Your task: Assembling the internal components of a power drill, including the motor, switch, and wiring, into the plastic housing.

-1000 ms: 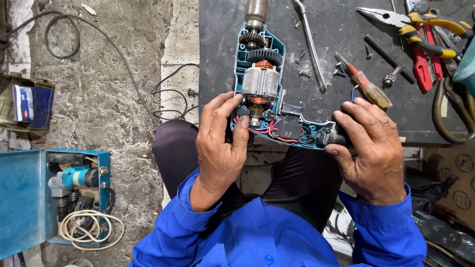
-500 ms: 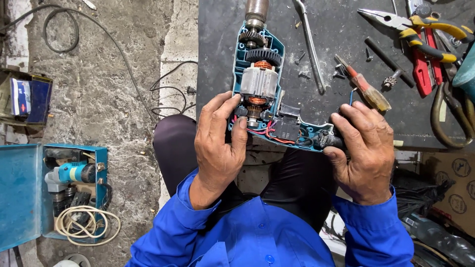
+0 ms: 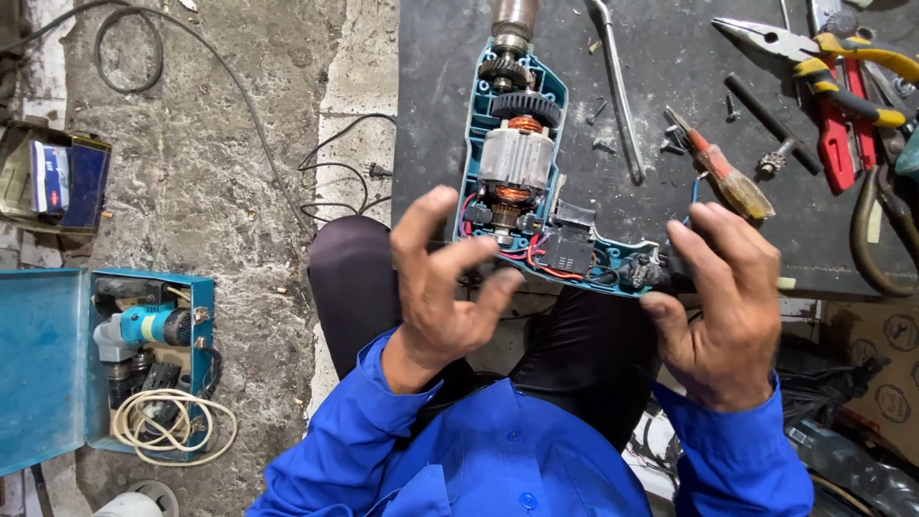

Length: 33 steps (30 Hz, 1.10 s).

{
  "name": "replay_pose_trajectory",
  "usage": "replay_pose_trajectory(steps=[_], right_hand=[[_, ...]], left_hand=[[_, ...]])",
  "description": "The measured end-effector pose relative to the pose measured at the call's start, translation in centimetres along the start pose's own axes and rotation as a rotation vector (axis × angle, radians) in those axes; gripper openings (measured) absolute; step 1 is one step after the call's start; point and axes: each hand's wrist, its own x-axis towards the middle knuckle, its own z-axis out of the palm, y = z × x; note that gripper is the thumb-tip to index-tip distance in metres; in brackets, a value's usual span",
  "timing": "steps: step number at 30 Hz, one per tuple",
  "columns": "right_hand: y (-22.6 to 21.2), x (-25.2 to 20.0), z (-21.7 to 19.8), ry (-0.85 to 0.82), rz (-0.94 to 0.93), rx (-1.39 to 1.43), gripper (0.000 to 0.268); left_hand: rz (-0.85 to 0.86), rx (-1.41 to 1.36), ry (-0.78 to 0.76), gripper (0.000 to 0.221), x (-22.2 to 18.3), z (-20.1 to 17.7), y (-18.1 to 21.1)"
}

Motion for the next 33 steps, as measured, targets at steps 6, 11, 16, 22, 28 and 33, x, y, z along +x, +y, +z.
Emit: replay_pose_trajectory(steps=[6,11,16,22,28,33], right_hand=[[-2.5,0.0,0.5,0.123,-0.128,-0.020,0.034],[-3.8,0.4,1.9,0.131,-0.189,-0.052,0.014],[-4.7,0.9,2.5,0.136,-0.197,-0.073,0.013],[-5.5,1.1,2.9,0.131,-0.175,-0.108,0.014],[-7.6,1.8,3.1,0.148,-0.114,-0.289,0.005],[-8.6,1.5,3.6,0.136,-0.038,-0.304,0.004]], left_hand=[[0.246,0.085,-0.034,0.027,-1.1,1.0,-1.0],[0.258,0.108,-0.027,0.023,-1.3,1.3,-1.2],[0.231,0.131,-0.020,0.012,-1.2,1.3,-1.1],[0.229,0.129,-0.015,0.012,-1.1,1.3,-1.0],[0.280,0.199,-0.008,0.003,-0.2,0.8,-0.7],[0.335,0.231,-0.056,0.004,0.5,0.2,-1.1]])
